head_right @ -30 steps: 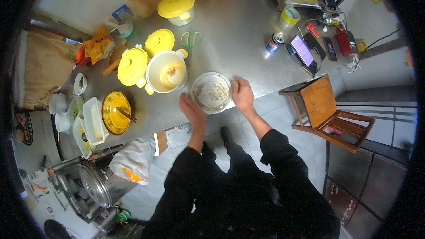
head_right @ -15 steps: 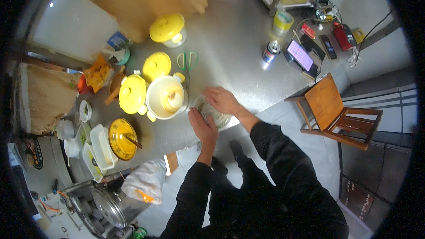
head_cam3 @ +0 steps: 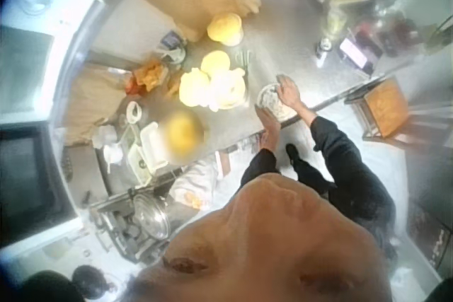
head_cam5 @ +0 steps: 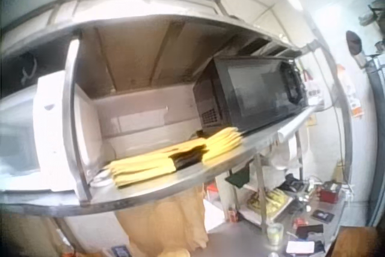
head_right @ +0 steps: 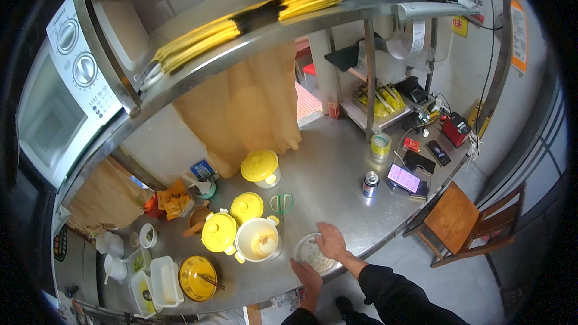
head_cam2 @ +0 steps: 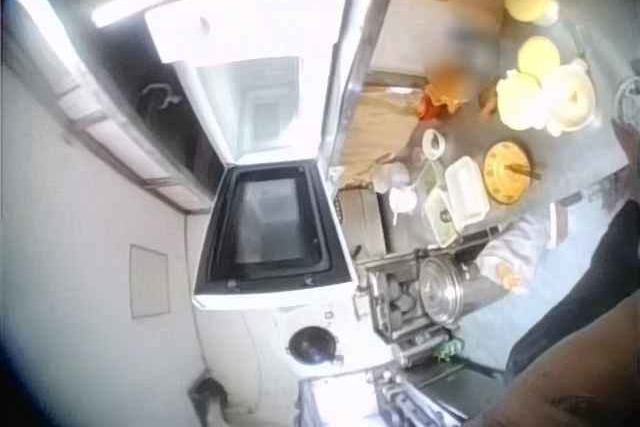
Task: The person assembles a rice bowl by adding cooked meat, a yellow sauce, and noodles using a ladle and chopsticks. The person then places the bowl on the counter and closes a microwave door.
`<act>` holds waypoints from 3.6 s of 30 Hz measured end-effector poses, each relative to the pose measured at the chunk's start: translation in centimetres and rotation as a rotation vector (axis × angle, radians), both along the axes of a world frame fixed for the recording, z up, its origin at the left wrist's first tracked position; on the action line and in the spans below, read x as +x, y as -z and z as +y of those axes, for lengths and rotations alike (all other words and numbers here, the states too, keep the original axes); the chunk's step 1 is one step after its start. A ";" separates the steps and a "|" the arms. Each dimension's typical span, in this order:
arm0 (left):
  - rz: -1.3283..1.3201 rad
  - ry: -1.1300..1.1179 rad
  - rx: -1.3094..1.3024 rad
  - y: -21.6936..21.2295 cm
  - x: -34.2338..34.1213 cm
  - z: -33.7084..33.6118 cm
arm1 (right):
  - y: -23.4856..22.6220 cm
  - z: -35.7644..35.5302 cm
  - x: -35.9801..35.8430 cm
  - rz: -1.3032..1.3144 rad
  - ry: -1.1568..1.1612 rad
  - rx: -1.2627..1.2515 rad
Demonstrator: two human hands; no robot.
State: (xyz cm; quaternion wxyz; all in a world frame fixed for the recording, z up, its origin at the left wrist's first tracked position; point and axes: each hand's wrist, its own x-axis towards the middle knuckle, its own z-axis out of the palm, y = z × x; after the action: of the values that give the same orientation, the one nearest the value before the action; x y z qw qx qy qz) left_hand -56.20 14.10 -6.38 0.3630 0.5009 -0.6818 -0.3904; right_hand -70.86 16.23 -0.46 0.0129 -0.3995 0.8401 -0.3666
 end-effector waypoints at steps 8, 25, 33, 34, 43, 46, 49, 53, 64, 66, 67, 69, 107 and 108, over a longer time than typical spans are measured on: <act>-0.314 -0.108 0.019 -0.1 1.8 -2.0 | 4.2 2.3 3.0 -0.259 0.191 -0.003; 0.046 0.066 0.412 -16.5 16.2 -0.1 | -11.9 10.2 10.2 -1.655 -0.374 0.008; 0.707 -0.041 0.938 -31.8 18.4 0.6 | -20.7 6.2 15.0 -1.526 -0.551 -0.303; 0.722 -0.079 0.915 -31.7 18.6 0.5 | -21.1 6.0 15.6 -1.524 -0.544 -0.348; 0.725 0.030 0.894 -35.7 23.9 -2.6 | -27.8 3.7 15.5 -1.523 -0.729 0.072; 0.845 0.230 0.874 -38.9 25.9 -3.6 | -31.0 2.6 16.1 -1.589 -0.685 0.026; 1.083 0.435 0.791 -41.6 28.6 -5.2 | -36.6 0.4 16.3 -1.688 -0.720 -0.157; 1.096 0.096 0.514 -39.8 33.1 -6.4 | -45.7 -3.8 16.8 -1.646 -0.997 -0.396; 1.005 -0.256 0.592 -33.6 41.5 -3.0 | -62.0 -18.2 19.3 -1.367 -1.024 -0.539; 1.052 -0.312 0.585 -34.4 41.3 -2.4 | -63.6 -23.2 19.1 -1.300 -1.020 -0.558; 1.040 -0.396 0.597 -35.0 41.6 -2.0 | -64.0 -26.9 19.3 -1.288 -0.973 -0.559; 1.037 -0.488 0.655 -35.9 40.5 -2.1 | -66.2 -30.5 19.0 -1.206 -0.818 -0.609; 0.912 -0.377 0.218 -39.2 44.4 -10.1 | -63.7 -22.7 12.9 0.649 0.147 -0.398; 0.931 -0.357 0.209 -39.1 44.6 -10.5 | -63.7 -22.8 12.9 0.647 0.149 -0.407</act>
State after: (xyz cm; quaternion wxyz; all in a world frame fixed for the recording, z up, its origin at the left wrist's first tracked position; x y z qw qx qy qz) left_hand -11.64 3.61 32.75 0.6375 0.4159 -0.3088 -0.5703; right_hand -57.99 -6.55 63.23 -0.3590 -0.4266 0.7377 -0.3807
